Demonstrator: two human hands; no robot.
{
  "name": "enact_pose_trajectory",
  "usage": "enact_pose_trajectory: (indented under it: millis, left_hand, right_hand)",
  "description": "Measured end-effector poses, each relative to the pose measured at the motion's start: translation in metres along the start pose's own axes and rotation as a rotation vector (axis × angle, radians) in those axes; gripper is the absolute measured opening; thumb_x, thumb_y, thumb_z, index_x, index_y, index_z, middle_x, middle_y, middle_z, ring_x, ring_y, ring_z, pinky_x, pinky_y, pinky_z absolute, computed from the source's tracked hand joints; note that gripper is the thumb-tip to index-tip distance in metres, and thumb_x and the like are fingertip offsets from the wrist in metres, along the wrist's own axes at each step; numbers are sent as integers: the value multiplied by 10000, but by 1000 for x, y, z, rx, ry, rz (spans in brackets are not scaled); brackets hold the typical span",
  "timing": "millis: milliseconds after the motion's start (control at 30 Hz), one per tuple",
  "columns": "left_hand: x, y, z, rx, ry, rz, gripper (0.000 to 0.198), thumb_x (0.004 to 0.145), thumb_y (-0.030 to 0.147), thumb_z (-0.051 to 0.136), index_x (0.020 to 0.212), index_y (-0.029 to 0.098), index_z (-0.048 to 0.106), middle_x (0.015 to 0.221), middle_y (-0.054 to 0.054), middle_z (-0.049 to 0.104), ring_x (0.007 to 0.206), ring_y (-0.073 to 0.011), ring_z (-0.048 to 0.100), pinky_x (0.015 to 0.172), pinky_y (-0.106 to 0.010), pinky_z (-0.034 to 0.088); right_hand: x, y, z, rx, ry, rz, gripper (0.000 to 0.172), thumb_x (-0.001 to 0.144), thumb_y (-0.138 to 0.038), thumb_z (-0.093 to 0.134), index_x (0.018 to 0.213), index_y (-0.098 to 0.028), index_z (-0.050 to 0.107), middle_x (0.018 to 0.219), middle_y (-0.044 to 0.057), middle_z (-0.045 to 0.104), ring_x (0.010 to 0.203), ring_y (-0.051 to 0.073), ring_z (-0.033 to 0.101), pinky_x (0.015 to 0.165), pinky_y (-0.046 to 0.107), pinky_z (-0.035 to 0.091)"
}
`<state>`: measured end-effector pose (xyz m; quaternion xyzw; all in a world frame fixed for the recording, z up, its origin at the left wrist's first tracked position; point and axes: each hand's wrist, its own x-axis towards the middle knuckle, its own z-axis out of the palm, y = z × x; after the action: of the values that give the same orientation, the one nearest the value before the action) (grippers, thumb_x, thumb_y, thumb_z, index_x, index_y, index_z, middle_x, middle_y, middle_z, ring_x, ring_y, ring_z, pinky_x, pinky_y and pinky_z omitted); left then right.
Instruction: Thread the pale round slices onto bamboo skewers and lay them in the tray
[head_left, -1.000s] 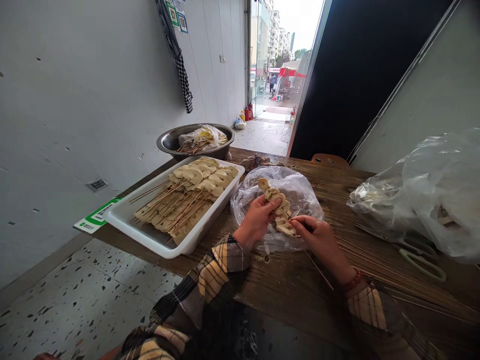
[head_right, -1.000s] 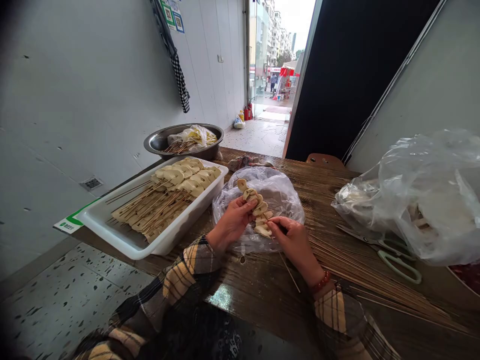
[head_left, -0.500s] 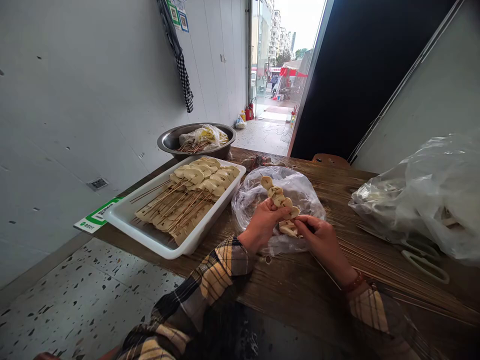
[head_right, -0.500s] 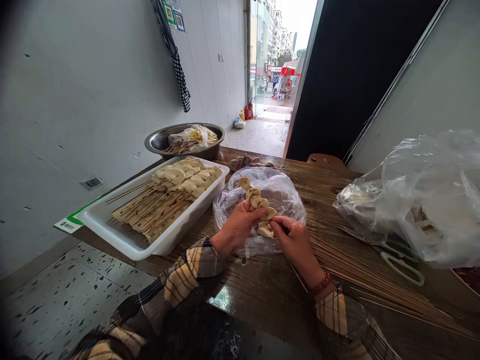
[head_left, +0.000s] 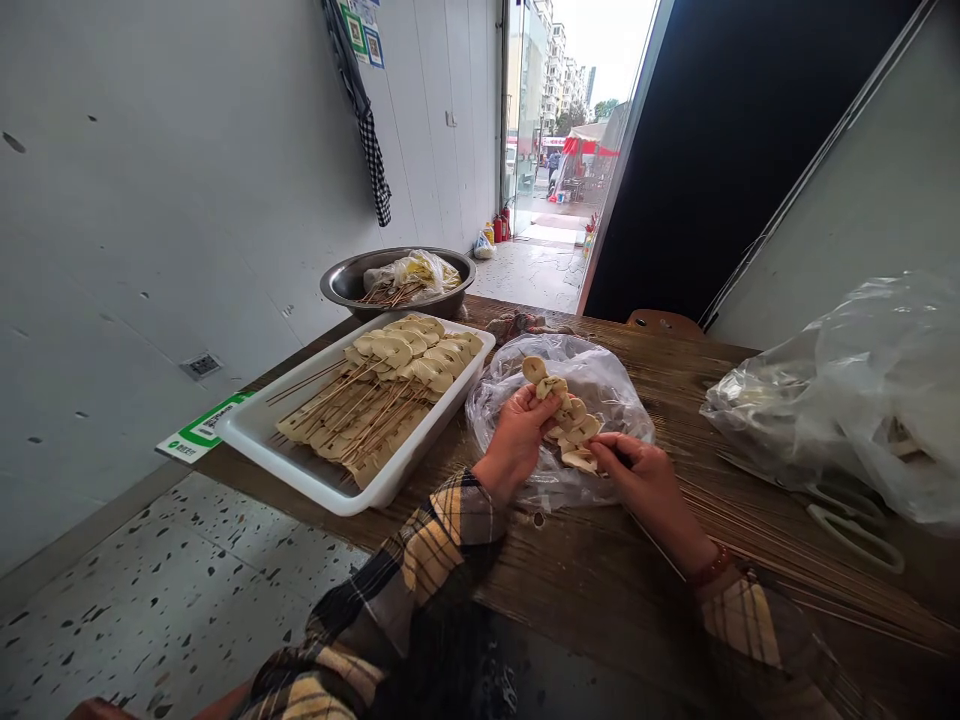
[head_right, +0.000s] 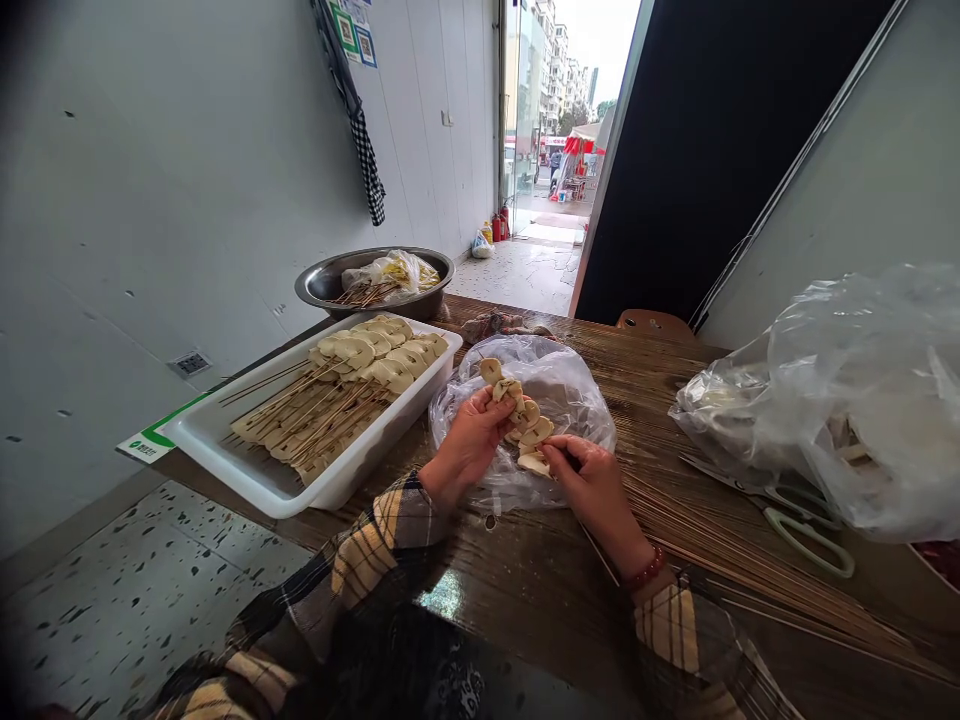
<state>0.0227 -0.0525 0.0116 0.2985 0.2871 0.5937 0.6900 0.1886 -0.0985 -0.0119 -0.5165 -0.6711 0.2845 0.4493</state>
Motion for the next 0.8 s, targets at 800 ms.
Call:
enact_pose_trajectory:
  millis: [800]
  left_hand:
    - [7, -3, -7, -10, 44, 58, 337, 635, 215, 834, 884, 133, 621, 834, -14, 675, 732, -105, 613, 706, -233, 462]
  right_hand:
    - [-1, -1, 0, -29, -1, -16, 272, 871, -414, 580, 867, -200, 749, 788, 42, 750, 683, 199, 659, 634, 301, 520]
